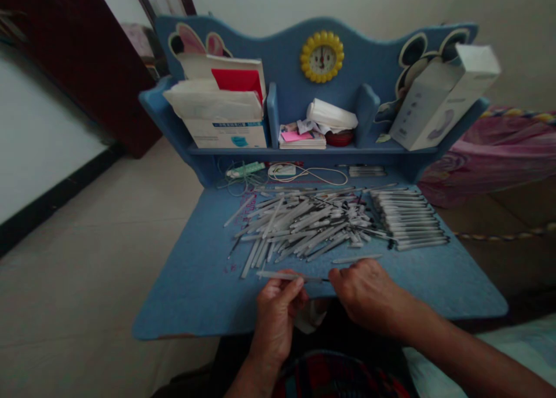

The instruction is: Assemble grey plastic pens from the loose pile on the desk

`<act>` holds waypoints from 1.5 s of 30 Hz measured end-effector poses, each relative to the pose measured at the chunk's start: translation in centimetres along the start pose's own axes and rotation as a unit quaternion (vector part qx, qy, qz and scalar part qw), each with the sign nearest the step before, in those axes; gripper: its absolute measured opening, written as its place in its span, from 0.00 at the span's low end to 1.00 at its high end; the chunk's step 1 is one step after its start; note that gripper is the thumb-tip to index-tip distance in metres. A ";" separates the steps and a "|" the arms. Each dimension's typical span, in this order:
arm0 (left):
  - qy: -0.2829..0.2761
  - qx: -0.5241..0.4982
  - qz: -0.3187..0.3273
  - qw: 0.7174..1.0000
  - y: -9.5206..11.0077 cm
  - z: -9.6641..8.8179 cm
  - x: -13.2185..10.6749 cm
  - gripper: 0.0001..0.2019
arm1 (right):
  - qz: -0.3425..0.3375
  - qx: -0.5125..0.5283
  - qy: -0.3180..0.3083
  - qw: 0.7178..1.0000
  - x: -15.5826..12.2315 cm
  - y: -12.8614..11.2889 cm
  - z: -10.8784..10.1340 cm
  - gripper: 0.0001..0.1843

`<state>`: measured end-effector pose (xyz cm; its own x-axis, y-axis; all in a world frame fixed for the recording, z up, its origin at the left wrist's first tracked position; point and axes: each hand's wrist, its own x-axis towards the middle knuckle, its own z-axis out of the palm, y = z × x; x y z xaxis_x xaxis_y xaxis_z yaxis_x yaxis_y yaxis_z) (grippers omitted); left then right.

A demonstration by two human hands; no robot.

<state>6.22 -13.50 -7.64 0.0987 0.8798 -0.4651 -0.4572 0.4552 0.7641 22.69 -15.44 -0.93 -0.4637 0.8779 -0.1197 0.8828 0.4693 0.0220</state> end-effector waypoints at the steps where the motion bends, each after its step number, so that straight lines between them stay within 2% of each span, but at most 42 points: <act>1: -0.001 -0.007 -0.008 1.000 0.0 0.1 0.0 0.12 | 0.002 0.000 0.014 1.000 0.2 -0.5 -0.1 0.06; 5: -0.011 -0.058 -0.051 0.997 0.4 0.1 0.2 0.12 | 0.013 -0.002 0.107 0.994 0.5 -2.8 -0.9 0.07; 8: -0.006 -0.139 -0.106 0.985 0.9 0.0 0.3 0.08 | -0.011 0.040 0.187 0.981 -0.1 -4.0 -1.1 0.06; 11: 0.006 -0.229 -0.146 0.963 1.4 -0.2 0.3 0.05 | -0.017 0.107 0.213 0.971 -1.3 -3.7 -0.1 0.05; 13: -0.005 -0.279 -0.165 0.946 1.9 -0.3 0.2 0.06 | 0.059 0.121 0.205 0.969 -2.4 -2.1 1.4 0.07; 15: -0.021 -0.309 -0.179 0.934 2.2 -0.4 0.1 0.07 | 0.183 0.109 0.183 0.960 -3.5 0.4 3.3 0.07; 18: -0.027 -0.309 -0.183 0.933 2.2 -0.3 0.1 0.06 | 0.372 0.085 0.113 0.917 -5.1 4.7 5.9 0.10; 20: -0.030 -0.290 -0.171 0.941 2.0 -0.2 0.2 0.06 | 0.441 0.088 0.084 0.889 -5.9 7.0 6.9 0.11; 23: -0.040 -0.249 -0.143 0.957 1.6 0.1 0.2 0.06 | 0.489 0.089 0.065 0.866 -6.0 8.8 7.2 0.13; 30: -0.028 -0.174 -0.113 0.978 1.4 0.7 0.0 0.11 | 0.526 0.043 0.024 0.849 -3.4 9.2 6.2 0.19; 36: -0.039 -0.167 -0.110 0.979 1.1 0.6 0.0 0.12 | 0.522 0.075 0.030 0.849 -3.1 10.0 6.3 0.16; 38: -0.038 -0.169 -0.113 0.978 1.0 0.5 0.1 0.12 | 0.512 0.102 0.055 0.851 -3.6 9.8 6.2 0.15; 40: -0.035 -0.173 -0.115 0.978 0.9 0.5 0.1 0.11 | 0.475 0.222 0.121 0.843 -4.2 8.9 6.1 0.13; 41: -0.033 -0.175 -0.116 0.977 0.9 0.5 0.1 0.11 | 0.447 0.315 0.165 0.821 -4.5 8.2 5.9 0.12; 42: -0.032 -0.178 -0.116 0.977 0.8 0.5 0.1 0.11 | 0.415 0.416 0.206 0.783 -4.7 7.3 5.8 0.11; 45: -0.038 -0.183 -0.118 0.975 0.6 0.8 -0.1 0.11 | 0.327 0.641 0.267 0.641 -4.8 4.1 5.1 0.09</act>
<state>6.61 -13.17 -6.76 0.2984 0.7707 -0.5631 -0.6969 0.5790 0.4232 28.91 -18.22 -5.31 0.3794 0.9151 -0.1367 0.0794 -0.1794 -0.9806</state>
